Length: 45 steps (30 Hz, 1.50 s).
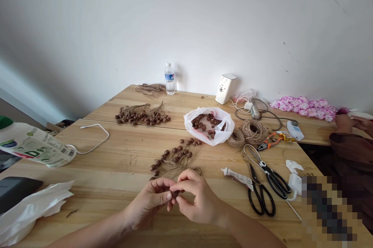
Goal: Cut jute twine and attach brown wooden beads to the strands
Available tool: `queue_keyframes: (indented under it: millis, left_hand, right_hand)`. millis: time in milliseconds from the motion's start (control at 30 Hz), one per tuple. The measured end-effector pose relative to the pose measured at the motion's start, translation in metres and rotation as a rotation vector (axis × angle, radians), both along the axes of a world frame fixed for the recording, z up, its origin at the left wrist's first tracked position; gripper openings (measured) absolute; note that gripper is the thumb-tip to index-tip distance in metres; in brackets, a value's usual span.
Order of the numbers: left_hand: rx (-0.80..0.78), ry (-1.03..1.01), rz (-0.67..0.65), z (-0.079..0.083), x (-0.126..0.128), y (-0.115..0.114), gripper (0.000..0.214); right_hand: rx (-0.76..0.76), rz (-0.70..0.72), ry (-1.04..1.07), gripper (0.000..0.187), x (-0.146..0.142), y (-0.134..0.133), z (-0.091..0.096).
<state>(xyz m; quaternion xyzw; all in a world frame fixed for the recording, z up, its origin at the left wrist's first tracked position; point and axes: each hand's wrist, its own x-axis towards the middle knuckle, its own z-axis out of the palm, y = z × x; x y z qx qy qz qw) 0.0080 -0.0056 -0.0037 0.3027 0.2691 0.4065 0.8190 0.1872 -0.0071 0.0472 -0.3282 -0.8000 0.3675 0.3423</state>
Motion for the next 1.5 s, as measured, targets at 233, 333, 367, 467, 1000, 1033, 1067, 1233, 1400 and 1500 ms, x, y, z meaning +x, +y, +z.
queue_keyframes:
  millis: [233,333,367,467,1000,1033,1067,1233,1400,1500]
  left_hand:
    - [0.113,0.022,0.056,-0.003,-0.003,0.001,0.023]
    - [0.177,0.014,0.096,-0.005,-0.003,0.001,0.022]
    - [0.196,0.011,0.106,-0.006,-0.003,0.001,0.022]
    - [0.238,0.011,0.109,-0.009,-0.003,0.0,0.021]
    - [0.287,0.009,0.098,-0.008,-0.005,-0.001,0.016]
    - [0.285,0.012,0.094,-0.008,-0.005,-0.001,0.016]
    - [0.283,0.017,0.09,-0.008,-0.004,-0.001,0.015]
    - [0.242,0.061,0.062,-0.003,-0.004,0.001,0.013]
    - [0.14,0.063,-0.012,0.001,-0.002,0.001,0.019]
    - [-0.035,0.011,-0.018,0.001,0.0,-0.001,0.021]
  right_hand:
    - [0.002,-0.113,0.021,0.022,-0.002,-0.003,-0.007]
    - [0.019,-0.148,0.005,0.019,-0.003,-0.005,-0.01]
    - [0.031,-0.15,0.0,0.018,-0.003,-0.006,-0.011]
    - [0.113,-0.169,-0.013,0.018,-0.004,-0.008,-0.01]
    - [0.342,-0.108,-0.139,0.017,-0.005,-0.009,0.0]
    - [0.333,-0.107,-0.135,0.018,-0.004,-0.009,-0.001]
    - [0.324,-0.108,-0.13,0.018,-0.004,-0.008,-0.002]
    - [0.298,-0.13,-0.128,0.023,-0.003,-0.008,-0.007]
    - [0.268,-0.123,-0.144,0.022,-0.002,-0.005,-0.007]
    - [0.047,-0.144,-0.059,0.018,-0.002,0.0,-0.006]
